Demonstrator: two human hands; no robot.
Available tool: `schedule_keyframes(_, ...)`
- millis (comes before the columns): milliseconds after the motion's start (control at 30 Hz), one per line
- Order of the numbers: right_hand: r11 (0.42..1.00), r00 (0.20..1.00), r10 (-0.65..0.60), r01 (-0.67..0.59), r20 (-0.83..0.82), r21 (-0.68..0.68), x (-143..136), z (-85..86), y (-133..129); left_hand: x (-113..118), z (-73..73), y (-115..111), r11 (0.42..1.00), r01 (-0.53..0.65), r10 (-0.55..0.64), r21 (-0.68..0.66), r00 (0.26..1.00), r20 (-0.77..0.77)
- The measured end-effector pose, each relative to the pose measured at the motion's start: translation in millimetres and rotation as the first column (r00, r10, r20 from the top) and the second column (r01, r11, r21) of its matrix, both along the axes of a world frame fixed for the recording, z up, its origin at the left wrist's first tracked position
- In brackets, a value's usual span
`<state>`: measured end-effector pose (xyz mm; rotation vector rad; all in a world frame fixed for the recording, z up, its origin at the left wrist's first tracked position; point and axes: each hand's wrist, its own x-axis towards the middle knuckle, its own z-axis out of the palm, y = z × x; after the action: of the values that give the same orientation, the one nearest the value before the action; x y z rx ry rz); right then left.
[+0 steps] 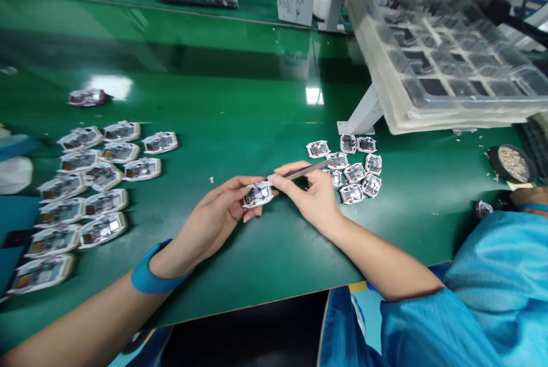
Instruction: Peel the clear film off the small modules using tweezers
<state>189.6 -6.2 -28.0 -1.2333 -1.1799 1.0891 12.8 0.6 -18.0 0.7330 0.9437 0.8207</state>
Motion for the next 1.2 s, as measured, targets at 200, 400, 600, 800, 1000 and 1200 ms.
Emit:
schedule_keyframes(200,1.0,0.999,-0.001,0.001,0.052,0.009,-2,0.2,-3,0,4.4,-3,1.0,0.004,-0.004,0.026,1.0,0.001)
schedule_keyframes(400,0.998,0.998,0.056,-0.058,-0.032,-0.039,-4,-1.3,-1,2,2.8,-4,0.997,0.025,-0.021,0.068,0.998,-0.062)
schedule_keyframes(600,0.987,0.992,0.098,-0.107,0.073,0.121,-2,2.4,-2,1,-1.5,-2,0.997,0.022,-0.015,0.072,0.996,-0.093)
schedule_keyframes(800,0.876,0.945,0.089,-0.225,0.316,0.426,3,6.7,-3,-2,-5.8,-1,0.998,0.043,-0.037,0.046,0.991,-0.125)
schedule_keyframes(1000,0.847,0.924,0.098,-0.273,0.371,0.456,5,6.8,-2,-2,-2.9,1,0.997,0.077,-0.076,-0.001,0.987,-0.138)
schedule_keyframes(1200,0.828,0.931,0.073,-0.256,0.357,0.498,5,6.5,-1,-1,0.3,0,0.997,0.074,-0.078,-0.033,0.99,-0.116)
